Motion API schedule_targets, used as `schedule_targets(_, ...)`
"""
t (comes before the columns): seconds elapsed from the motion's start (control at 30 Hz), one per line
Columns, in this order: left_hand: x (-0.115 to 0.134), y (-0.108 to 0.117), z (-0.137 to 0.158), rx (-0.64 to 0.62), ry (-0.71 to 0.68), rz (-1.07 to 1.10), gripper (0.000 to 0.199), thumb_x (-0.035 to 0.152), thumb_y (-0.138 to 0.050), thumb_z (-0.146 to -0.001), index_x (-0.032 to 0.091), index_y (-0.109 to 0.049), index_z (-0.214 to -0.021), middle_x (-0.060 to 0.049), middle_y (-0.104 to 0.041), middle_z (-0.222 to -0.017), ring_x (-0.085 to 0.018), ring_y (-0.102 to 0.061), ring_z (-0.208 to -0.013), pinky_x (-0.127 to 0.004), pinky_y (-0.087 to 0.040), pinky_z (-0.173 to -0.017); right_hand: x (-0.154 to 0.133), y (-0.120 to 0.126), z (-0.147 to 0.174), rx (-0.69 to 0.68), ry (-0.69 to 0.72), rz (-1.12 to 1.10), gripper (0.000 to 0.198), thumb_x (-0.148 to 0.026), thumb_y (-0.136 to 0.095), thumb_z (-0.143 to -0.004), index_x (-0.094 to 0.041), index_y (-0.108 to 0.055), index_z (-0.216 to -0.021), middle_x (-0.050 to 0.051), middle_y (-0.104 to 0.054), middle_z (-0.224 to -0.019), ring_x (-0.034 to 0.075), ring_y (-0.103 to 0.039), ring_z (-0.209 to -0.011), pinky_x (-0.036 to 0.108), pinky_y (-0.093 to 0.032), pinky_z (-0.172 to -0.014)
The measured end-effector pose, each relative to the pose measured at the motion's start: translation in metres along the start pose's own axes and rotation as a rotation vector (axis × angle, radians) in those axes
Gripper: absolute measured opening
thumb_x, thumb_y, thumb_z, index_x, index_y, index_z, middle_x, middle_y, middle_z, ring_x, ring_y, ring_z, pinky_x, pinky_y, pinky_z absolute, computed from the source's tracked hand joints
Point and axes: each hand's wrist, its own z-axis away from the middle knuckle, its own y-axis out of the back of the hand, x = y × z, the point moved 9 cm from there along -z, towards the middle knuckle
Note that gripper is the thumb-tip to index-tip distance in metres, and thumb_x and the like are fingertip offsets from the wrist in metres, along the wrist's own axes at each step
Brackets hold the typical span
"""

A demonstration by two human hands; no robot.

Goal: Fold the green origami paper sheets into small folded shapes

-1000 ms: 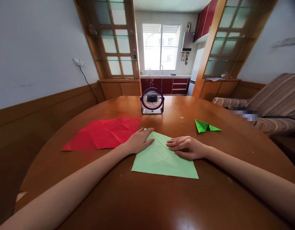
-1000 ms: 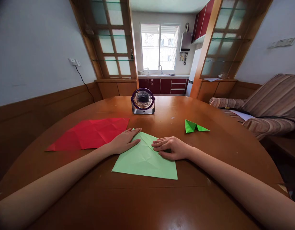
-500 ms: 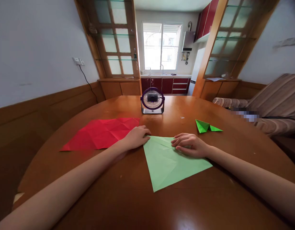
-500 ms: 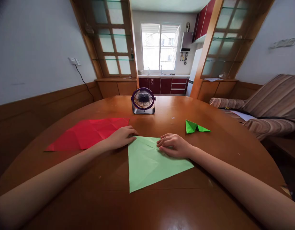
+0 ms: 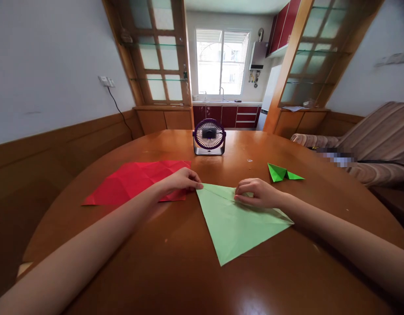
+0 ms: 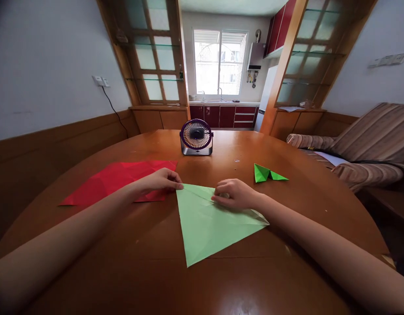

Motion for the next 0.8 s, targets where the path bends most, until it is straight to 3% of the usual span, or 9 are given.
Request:
schedule_targets(0.2,-0.003,0.003,0.001,0.021,0.019,0.037,0.029,0.039,-0.084,-0.056,0.015,-0.069,-0.062,0.000,-0.061,-0.059,-0.012,-0.052,-0.058,-0.025,-0.041,-0.058,0.026,-0.001,-0.035,0.057,-0.279,-0.145,0.024,-0.038,-0.062,-0.087,-0.016,-0.066,-0.094,0.007,-0.067,-0.091,0.015,-0.061,-0.077,0.027,-0.048,-0.069)
schedule_targets(0.33,-0.001,0.001,0.004,-0.004,0.023,0.078,0.029,0.038,-0.084,-0.056,0.014,-0.071,-0.064,0.000,-0.061,-0.059,-0.010,-0.050,-0.056,-0.024,-0.040,-0.056,0.047,-0.021,-0.047,-0.083,-0.471,-0.315,0.029,-0.042,-0.072,-0.076,-0.015,-0.067,-0.085,0.003,-0.065,-0.075,0.012,-0.055,-0.064,0.023,-0.042,-0.056)
schedule_targets(0.47,0.000,-0.002,0.003,-0.026,0.012,0.127,0.032,0.040,-0.085,-0.057,0.013,-0.069,-0.067,0.000,-0.061,-0.059,-0.010,-0.052,-0.056,-0.024,-0.042,-0.056,0.052,-0.031,-0.045,-0.166,-0.553,-0.468,0.031,-0.042,-0.075,-0.072,-0.015,-0.061,-0.065,-0.003,-0.051,-0.057,0.007,-0.041,-0.051,0.023,-0.030,-0.046)
schedule_targets(0.6,-0.001,-0.001,0.001,0.007,0.012,0.175,0.036,0.041,-0.086,-0.056,0.014,-0.063,-0.061,0.000,-0.057,-0.055,-0.010,-0.051,-0.053,-0.024,-0.041,-0.053,0.050,-0.033,-0.040,-0.180,-0.586,-0.593,0.031,-0.041,-0.077,-0.070,-0.015,-0.062,-0.063,-0.004,-0.048,-0.055,0.006,-0.037,-0.047,0.022,-0.028,-0.044)
schedule_targets(0.8,-0.004,-0.003,-0.001,0.018,0.013,0.203,0.036,0.042,-0.085,-0.058,0.013,-0.064,-0.058,-0.002,-0.058,-0.054,-0.011,-0.052,-0.053,-0.025,-0.041,-0.054,0.051,-0.037,-0.037,-0.209,-0.598,-0.613,0.033,-0.044,-0.077,-0.069,-0.015,-0.065,-0.063,-0.005,-0.048,-0.052,0.005,-0.035,-0.045,0.022,-0.026,-0.042)
